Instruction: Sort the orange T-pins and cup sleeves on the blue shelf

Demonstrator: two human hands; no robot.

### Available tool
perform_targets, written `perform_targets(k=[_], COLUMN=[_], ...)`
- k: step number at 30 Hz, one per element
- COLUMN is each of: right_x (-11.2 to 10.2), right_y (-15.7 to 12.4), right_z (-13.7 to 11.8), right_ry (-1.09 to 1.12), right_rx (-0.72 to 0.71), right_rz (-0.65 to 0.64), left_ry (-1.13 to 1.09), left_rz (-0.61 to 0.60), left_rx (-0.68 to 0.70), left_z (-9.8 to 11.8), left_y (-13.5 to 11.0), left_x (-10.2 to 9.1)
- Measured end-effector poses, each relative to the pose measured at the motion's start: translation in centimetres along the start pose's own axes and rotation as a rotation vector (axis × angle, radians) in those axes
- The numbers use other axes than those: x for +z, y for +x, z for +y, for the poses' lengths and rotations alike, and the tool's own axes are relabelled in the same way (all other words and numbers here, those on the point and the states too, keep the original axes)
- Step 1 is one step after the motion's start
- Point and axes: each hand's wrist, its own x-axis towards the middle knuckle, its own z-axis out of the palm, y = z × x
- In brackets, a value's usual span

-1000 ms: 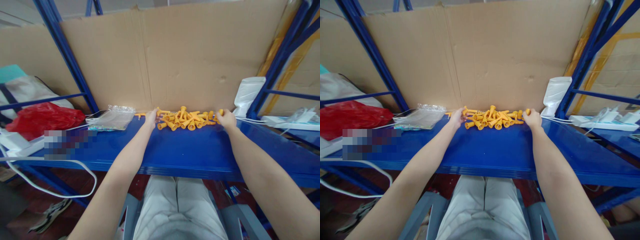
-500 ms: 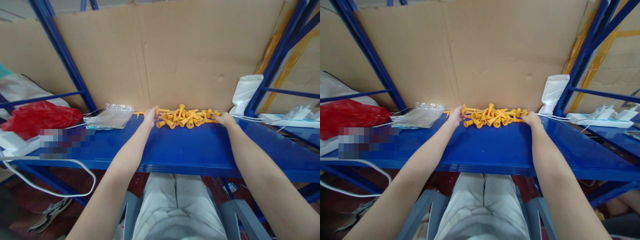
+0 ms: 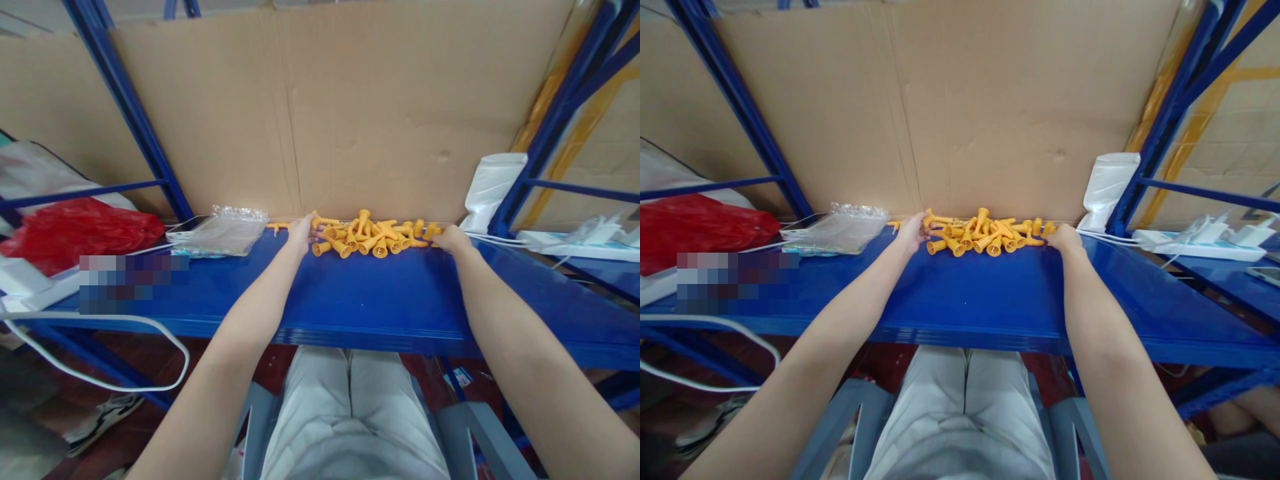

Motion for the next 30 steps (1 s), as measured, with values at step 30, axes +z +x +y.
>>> perform_targets(k=[30], right_x=[-2.9], right_y=[-3.2], right_z=[-6.3], right_ry=[-0.016], right_rx=[-0.123], right_rz=[0.196], left_ry=[-0.014], left_rz=[-0.113], left_rx=[-0.005], left_z=[-0.4], left_y=[0.2], left_x=[0.1])
